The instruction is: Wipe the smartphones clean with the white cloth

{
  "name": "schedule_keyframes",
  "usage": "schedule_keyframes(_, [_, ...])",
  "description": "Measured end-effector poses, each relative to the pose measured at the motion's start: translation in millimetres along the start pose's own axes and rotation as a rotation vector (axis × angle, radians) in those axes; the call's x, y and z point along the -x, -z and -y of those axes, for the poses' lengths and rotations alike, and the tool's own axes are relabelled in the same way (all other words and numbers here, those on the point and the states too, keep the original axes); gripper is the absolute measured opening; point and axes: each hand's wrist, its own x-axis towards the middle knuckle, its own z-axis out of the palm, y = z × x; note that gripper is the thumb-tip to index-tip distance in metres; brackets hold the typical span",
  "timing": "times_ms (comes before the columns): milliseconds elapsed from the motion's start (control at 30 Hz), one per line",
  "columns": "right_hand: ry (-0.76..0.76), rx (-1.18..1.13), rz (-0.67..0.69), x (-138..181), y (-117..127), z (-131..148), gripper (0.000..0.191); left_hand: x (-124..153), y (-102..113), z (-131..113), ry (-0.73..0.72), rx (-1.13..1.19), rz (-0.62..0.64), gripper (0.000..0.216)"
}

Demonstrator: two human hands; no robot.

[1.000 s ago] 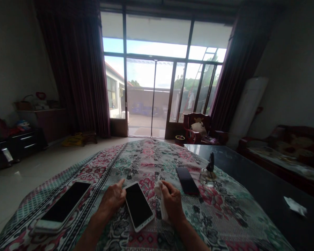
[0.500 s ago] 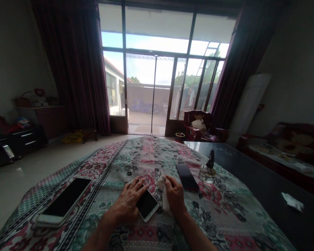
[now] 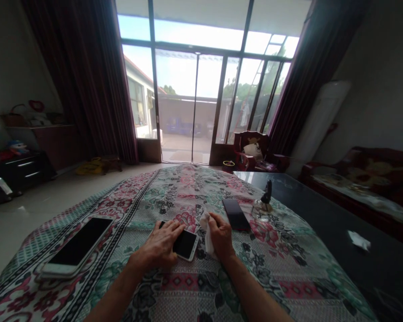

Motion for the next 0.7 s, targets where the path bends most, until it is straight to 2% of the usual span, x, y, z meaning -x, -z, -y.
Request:
schedule_keyframes(133, [0.0, -0.017, -0.002, 0, 0, -1, 0.033, -3, -7, 1, -0.058, 0.068, 0.012, 0.084])
schedule_keyframes(400, [0.012, -0.02, -0.01, 1, 0, 0, 0.031, -7, -9, 4, -0.17, 0.114, -0.192, 0.077])
schedule_keyframes(533, [0.013, -0.029, 0.002, 2, 1, 2, 0.032, -5, -3, 9, -0.116, 0.22, -0.232, 0.076])
schedule_keyframes(700, [0.036, -0.093, 0.051, 6, -4, 10, 0.031, 1, 9, 20, -0.021, 0.468, -0.26, 0.074])
